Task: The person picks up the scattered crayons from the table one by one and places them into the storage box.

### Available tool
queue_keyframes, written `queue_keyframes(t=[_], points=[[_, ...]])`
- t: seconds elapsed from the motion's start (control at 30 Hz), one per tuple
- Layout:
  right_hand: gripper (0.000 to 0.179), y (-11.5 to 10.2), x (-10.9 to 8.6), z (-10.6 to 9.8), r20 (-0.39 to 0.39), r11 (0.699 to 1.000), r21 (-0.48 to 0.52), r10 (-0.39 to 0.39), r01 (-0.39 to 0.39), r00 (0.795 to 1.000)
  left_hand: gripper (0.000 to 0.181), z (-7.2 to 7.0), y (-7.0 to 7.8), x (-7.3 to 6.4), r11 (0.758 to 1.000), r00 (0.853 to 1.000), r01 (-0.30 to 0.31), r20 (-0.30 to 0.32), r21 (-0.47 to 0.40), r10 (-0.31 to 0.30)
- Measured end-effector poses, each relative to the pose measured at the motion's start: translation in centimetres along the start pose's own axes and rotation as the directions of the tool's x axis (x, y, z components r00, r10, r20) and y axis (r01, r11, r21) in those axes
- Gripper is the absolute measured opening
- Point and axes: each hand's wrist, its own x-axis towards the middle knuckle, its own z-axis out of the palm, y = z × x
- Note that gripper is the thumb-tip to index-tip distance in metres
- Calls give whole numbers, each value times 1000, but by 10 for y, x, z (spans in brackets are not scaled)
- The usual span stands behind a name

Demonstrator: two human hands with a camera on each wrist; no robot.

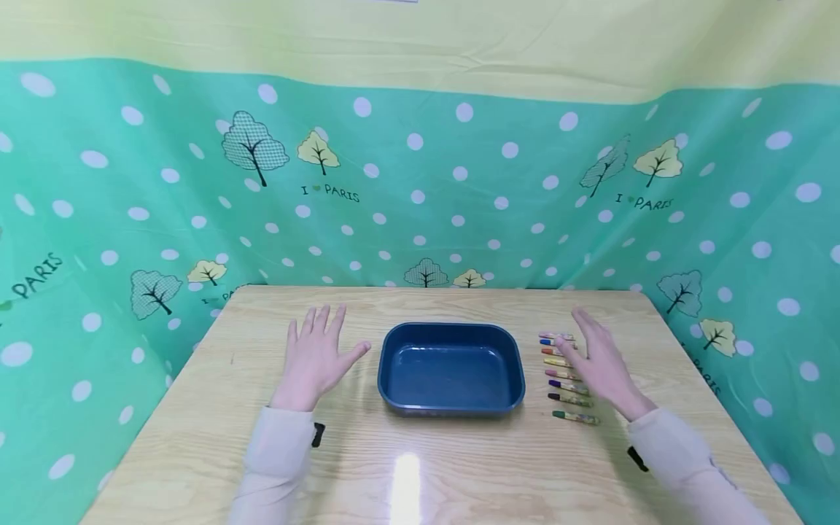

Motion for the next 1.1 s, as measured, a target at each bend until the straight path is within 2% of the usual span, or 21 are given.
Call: queue_keyframes(t=[0.13,0.2,0.3,0.4,0.43,0.47,0.5,0.57,0.67,0.7,0.73,0.83,0.93,1.0,1.1], points=[[70,-1,-9,5,31,999,32,28,-29,999,77,1,-1,-11,998,997,-65,-54,-22,64],[71,-2,-14,8,53,997,53,47,-50,998,70,1,0,-18,994,993,-90,-81,-62,85],[68,-6,-22,12,65,994,88,52,-58,997,62,5,4,-28,978,992,-93,-106,-186,74],[63,-9,-28,16,43,991,128,39,-45,998,55,11,7,-34,929,996,-46,-84,-367,16],[62,-10,-29,18,32,989,145,38,-42,999,53,14,8,-36,901,997,-27,-75,-433,-7],[59,-11,-30,21,17,987,159,34,-37,999,50,18,8,-37,861,998,-7,-62,-509,-28],[57,-12,-32,23,3,984,176,33,-33,999,48,22,8,-37,810,998,9,-48,-586,-46],[51,-14,-34,28,-21,979,202,36,-31,999,43,32,7,-38,675,997,39,-12,-737,-71],[43,-14,-37,38,-57,977,211,32,-19,998,38,50,5,-37,468,996,59,20,-882,-88],[42,-14,-38,41,-65,978,208,30,-16,997,38,56,4,-36,422,995,64,27,-904,-94],[41,-14,-38,43,-71,978,209,28,-12,997,37,61,4,-34,391,994,66,29,-918,-102],[39,-12,-40,50,-81,980,199,22,-5,997,39,77,4,-27,360,993,59,18,-931,-114],[38,-12,-42,55,-68,981,195,17,-3,998,44,92,6,-18,339,994,63,29,-939,-104],[38,-12,-42,56,-50,981,192,17,-7,999,49,101,7,-12,314,994,88,62,-946,-92],[40,-12,-42,57,-20,976,215,25,-20,999,60,112,8,-5,262,991,124,107,-957,-77]])
